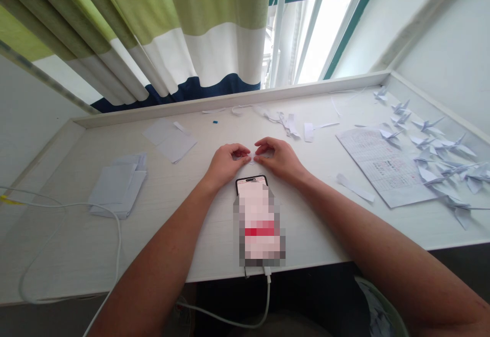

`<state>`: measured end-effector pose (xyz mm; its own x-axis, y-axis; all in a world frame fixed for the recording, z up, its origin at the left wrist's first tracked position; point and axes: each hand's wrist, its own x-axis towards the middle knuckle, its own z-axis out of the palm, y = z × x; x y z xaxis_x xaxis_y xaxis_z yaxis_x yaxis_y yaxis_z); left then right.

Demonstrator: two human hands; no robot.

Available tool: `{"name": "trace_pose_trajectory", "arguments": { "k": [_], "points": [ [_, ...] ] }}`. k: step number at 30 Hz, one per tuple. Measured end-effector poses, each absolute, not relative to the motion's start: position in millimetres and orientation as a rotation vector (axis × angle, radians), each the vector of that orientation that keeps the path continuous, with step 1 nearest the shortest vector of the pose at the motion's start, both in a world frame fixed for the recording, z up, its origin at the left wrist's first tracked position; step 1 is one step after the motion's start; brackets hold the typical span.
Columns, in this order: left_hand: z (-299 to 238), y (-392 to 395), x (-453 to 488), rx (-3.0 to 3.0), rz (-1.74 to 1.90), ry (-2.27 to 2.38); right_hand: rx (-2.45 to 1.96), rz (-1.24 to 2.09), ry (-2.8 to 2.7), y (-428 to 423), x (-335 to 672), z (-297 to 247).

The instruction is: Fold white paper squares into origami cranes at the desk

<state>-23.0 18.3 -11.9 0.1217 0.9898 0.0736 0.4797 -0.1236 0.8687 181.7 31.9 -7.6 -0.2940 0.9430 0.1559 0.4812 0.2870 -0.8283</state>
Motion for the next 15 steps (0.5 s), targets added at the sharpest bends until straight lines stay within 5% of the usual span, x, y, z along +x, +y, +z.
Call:
{"name": "trace_pose_trajectory", "arguments": {
  "k": [15],
  "points": [
    [-15.9,15.5,-22.7,1.852,0.878,1.499,-1.329,0.795,-1.936,34.2,182.5,-13.2]
  ]
}}
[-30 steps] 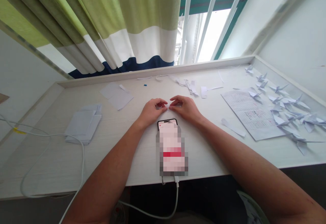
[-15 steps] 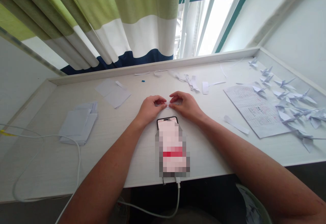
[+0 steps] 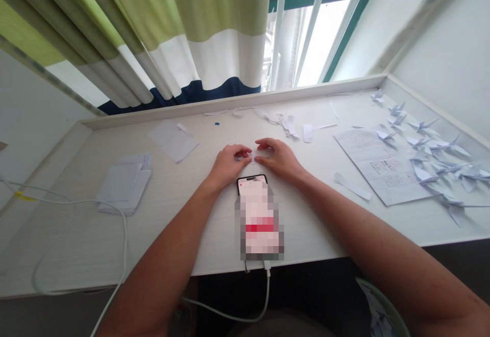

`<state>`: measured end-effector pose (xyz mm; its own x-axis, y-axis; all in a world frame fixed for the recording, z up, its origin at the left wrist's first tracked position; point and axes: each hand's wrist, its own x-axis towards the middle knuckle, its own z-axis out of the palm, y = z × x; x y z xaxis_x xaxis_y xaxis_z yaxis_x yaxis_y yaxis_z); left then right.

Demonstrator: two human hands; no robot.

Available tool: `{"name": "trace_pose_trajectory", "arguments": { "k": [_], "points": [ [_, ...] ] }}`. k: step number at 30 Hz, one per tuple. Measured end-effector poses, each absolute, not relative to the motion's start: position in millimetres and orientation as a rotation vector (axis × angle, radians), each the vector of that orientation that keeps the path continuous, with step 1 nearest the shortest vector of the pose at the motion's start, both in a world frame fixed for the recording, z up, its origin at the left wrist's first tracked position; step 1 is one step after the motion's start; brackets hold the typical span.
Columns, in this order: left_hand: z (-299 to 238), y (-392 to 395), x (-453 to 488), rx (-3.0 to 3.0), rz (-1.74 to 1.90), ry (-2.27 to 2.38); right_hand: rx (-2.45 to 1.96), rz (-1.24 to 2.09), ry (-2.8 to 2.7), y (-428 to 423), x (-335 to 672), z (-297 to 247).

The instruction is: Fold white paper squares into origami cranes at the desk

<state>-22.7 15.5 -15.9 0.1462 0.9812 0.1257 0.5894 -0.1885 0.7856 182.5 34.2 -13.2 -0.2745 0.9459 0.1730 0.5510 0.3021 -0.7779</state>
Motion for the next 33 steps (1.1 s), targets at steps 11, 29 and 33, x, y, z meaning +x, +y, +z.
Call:
{"name": "trace_pose_trajectory", "arguments": {
  "k": [11,29,33],
  "points": [
    [-14.1,12.1,-27.0,1.856,0.871,1.459,-1.235,0.829,-1.987,33.0,192.9,-10.8],
    [-13.5,9.1,-31.8,2.073,1.098,1.5,-1.133,0.507,-2.367,27.3,194.2,-6.2],
    [-14.4,9.6,-31.2,2.176,0.916,1.392,-1.127,0.451,-2.404,24.3,192.9,-5.6]
  ]
}}
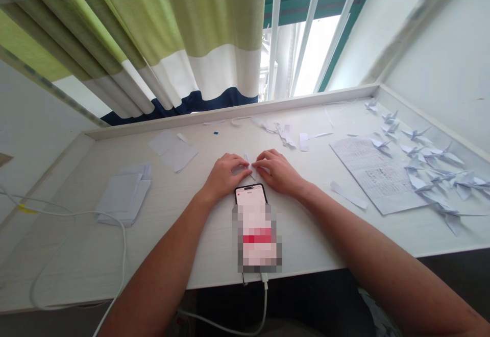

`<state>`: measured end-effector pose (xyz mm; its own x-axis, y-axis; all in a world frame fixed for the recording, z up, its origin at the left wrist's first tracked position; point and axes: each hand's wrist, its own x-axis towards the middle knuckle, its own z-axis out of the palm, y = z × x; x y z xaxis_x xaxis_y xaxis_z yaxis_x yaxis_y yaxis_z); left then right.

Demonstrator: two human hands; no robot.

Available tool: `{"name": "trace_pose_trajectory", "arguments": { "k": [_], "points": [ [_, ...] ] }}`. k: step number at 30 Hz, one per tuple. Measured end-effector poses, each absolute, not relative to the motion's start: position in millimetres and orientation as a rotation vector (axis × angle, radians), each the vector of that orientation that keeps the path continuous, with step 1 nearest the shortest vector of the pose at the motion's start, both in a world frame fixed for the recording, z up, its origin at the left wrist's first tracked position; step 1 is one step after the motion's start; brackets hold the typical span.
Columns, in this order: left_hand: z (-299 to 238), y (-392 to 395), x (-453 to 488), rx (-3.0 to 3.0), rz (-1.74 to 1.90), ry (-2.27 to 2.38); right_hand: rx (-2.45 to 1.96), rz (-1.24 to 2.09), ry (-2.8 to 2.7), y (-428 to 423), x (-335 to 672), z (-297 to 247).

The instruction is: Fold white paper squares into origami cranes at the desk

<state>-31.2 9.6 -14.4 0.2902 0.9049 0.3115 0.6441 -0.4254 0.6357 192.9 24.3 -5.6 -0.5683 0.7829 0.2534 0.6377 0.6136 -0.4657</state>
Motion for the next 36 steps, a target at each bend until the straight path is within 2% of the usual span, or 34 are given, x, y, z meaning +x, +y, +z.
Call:
{"name": "trace_pose_trajectory", "arguments": {
  "k": [23,36],
  "points": [
    [-12.7,10.9,-34.7,2.393,0.772,1.412,-0.975,0.589,-2.339,36.8,201.0,-12.9],
    [-5.9,5.0,-32.3,2.597,0.598,1.524,-0.978,0.536,-2.393,32.1,200.8,-11.7]
  ]
}}
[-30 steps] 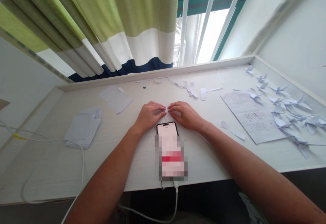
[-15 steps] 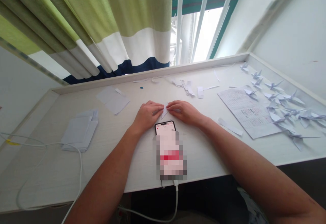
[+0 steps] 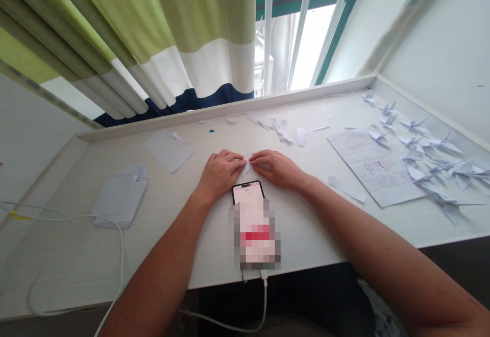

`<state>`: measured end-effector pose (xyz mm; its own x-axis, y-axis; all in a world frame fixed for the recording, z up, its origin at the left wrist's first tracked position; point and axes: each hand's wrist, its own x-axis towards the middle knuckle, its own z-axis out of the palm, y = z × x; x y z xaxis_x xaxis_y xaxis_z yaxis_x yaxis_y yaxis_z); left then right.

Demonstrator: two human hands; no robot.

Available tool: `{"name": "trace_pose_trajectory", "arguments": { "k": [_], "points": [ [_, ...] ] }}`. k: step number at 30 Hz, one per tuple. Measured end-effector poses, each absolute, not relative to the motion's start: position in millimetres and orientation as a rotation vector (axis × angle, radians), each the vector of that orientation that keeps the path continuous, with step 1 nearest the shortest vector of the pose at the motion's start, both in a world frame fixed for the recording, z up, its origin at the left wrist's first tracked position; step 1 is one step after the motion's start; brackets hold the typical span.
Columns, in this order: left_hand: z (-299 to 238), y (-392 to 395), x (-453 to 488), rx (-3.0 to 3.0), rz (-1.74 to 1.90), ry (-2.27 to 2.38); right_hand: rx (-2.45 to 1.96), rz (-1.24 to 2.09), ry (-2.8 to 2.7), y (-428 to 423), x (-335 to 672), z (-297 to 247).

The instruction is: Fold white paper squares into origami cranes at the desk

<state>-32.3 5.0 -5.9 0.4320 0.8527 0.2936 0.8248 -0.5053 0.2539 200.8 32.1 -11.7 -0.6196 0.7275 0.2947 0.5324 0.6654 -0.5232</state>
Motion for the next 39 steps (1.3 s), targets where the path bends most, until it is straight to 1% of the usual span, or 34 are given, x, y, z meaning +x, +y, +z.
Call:
{"name": "trace_pose_trajectory", "arguments": {
  "k": [6,13,21,33,39],
  "points": [
    [-3.7,11.1,-38.7,2.619,0.564,1.51,-0.988,0.44,-2.353,33.9,201.1,-8.1],
    [-2.6,10.1,-42.7,2.629,0.555,1.427,-1.016,0.464,-2.564,35.7,200.5,-6.9],
    [-3.7,12.2,-44.9,2.572,0.57,1.44,-1.056,0.273,-2.598,22.9,195.7,-0.7],
    [1.8,12.1,-48.0,2.488,0.607,1.53,-1.121,0.409,-2.52,24.5,198.6,-6.6],
    [0.1,14.9,-50.7,2.461,0.649,1.542,-1.015,0.431,-2.549,27.1,199.4,-8.5]
  ]
}}
